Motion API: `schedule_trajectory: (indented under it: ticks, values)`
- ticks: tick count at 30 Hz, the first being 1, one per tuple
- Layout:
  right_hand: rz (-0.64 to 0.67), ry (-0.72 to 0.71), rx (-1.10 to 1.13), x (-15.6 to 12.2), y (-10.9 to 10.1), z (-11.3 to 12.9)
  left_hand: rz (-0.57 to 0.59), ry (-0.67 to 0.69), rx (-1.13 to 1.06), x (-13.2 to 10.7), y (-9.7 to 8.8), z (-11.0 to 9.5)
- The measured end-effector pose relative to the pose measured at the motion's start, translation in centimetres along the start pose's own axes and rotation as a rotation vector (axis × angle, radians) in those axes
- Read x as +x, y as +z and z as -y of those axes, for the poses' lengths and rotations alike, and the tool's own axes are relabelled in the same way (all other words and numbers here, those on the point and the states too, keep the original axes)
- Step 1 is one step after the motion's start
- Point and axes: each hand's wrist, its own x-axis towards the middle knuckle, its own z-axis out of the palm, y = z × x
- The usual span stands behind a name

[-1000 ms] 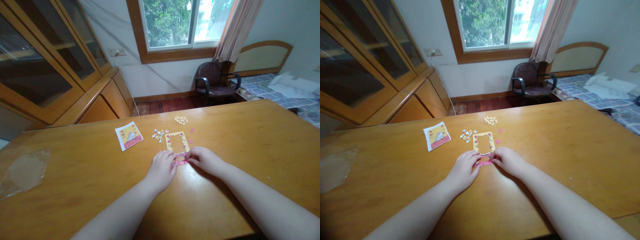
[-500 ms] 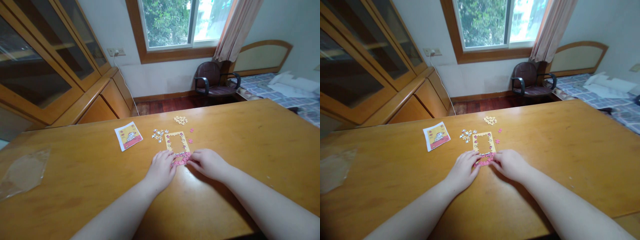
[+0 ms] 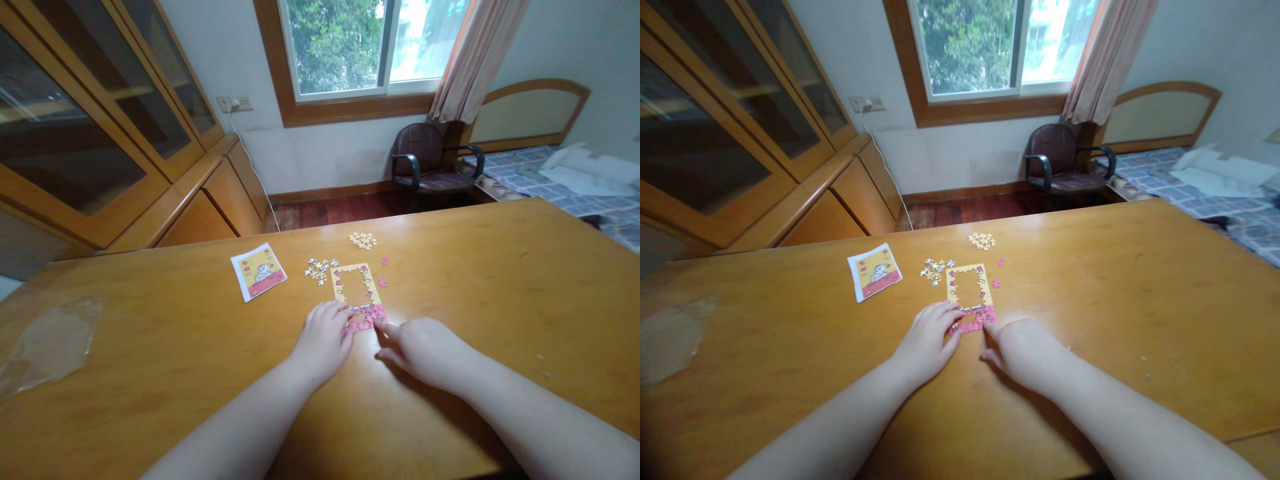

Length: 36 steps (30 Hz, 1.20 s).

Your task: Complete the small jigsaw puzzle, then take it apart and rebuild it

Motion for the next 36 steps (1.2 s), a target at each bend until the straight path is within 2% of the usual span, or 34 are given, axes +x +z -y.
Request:
schedule_trajectory:
  ticks: [6,19,23,30,36]
  values:
    - [-0.033,-0.004,-0.01,0.1,0.1,-0.1,0.001,0.001,0.008,-0.1,0.0,0.1]
    - [0.035,-0.01,0.017,0.2,0.2,0.3,0.002,0.028,0.009,-0.2,-0.2,-0.1]
    - [0.02,-0.012,0.047,0.3,0.3,0.3,0.073,0.109,-0.005,-0.3,-0.4,-0.5]
    - [-0.028,0.094,0.072,0.6,0.4,-0.6,0.112,0.139,-0.01,-0.3,-0.4,-0.4]
    - [-0.024,0.077,0.082,0.8,0.4,-0.6,0.146,0.136,-0.004,-0.3,-0.5,-0.6]
